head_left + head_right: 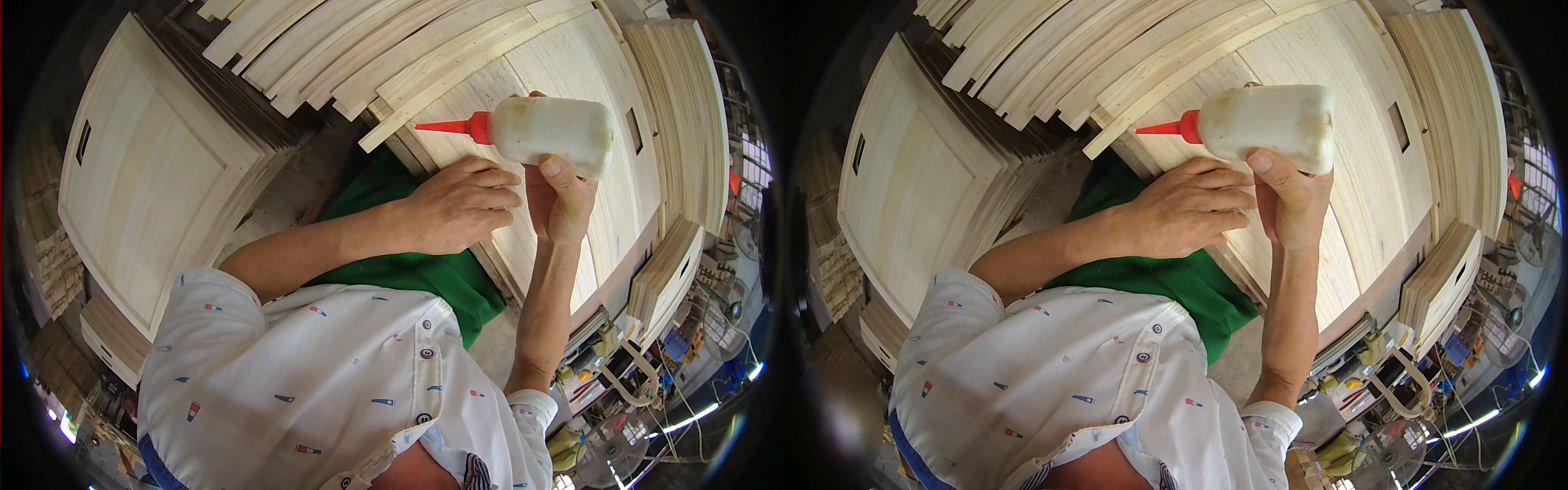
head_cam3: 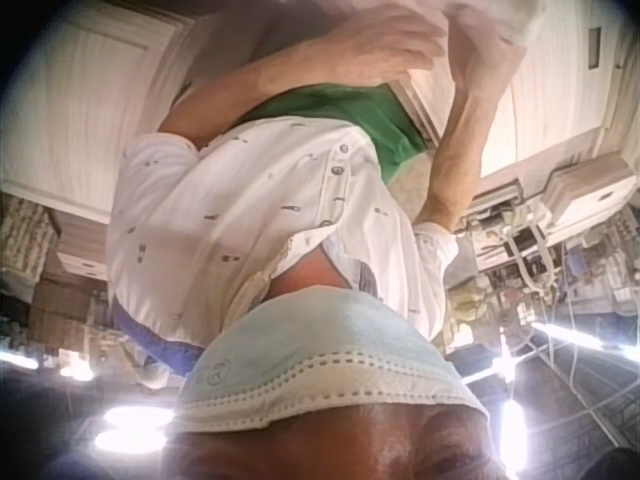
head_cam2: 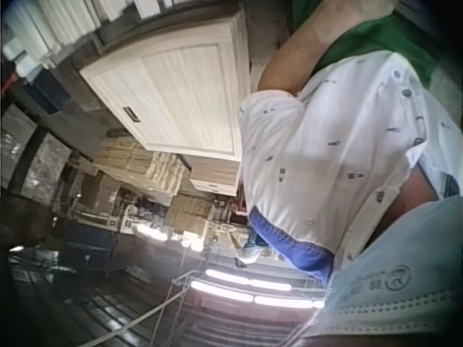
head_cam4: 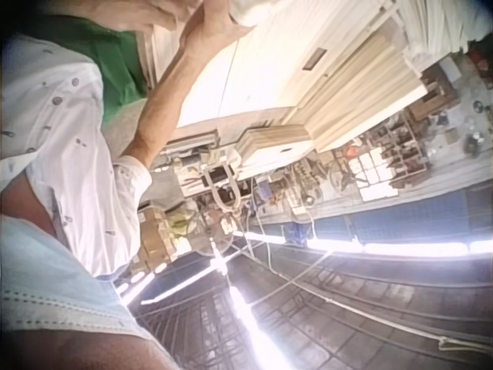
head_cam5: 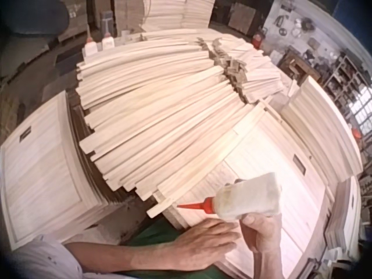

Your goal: Assembling wooden panel frames using glue and a pneumatic nail gun in a workshop environment.

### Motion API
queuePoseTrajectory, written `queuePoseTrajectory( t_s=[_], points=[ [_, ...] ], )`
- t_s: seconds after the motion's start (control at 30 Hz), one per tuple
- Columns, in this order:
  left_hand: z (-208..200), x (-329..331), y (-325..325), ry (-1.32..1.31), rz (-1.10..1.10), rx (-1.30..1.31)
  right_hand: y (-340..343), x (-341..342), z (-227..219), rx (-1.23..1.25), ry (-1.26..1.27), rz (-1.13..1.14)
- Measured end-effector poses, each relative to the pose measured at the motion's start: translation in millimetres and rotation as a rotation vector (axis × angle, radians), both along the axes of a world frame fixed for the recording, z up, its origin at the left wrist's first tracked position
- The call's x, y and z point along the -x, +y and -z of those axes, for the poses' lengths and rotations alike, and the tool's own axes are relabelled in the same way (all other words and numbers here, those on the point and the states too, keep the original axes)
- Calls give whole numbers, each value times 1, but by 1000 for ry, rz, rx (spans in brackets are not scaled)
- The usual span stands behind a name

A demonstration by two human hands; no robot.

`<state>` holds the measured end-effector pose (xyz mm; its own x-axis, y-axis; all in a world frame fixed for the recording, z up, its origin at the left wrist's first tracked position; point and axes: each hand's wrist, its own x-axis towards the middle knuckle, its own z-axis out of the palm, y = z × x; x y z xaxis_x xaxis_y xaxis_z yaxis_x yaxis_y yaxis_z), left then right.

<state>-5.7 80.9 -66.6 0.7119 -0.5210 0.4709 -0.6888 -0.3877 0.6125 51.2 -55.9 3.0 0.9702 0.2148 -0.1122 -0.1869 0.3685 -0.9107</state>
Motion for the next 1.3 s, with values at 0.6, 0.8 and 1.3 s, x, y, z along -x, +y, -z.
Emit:
queuePoseTrajectory(
  t_s=[0.6, 0.8, 1.3],
  points=[
    [-4, -1, -2, -20, -22, 85, -5, 1, 0, 47, 19, -12],
    [-7, -2, -1, 9, -4, 44, -9, -4, -1, 58, -13, 6],
    [-18, -5, 4, 103, 65, -6, -38, -56, -5, 188, -188, 120]
  ],
)
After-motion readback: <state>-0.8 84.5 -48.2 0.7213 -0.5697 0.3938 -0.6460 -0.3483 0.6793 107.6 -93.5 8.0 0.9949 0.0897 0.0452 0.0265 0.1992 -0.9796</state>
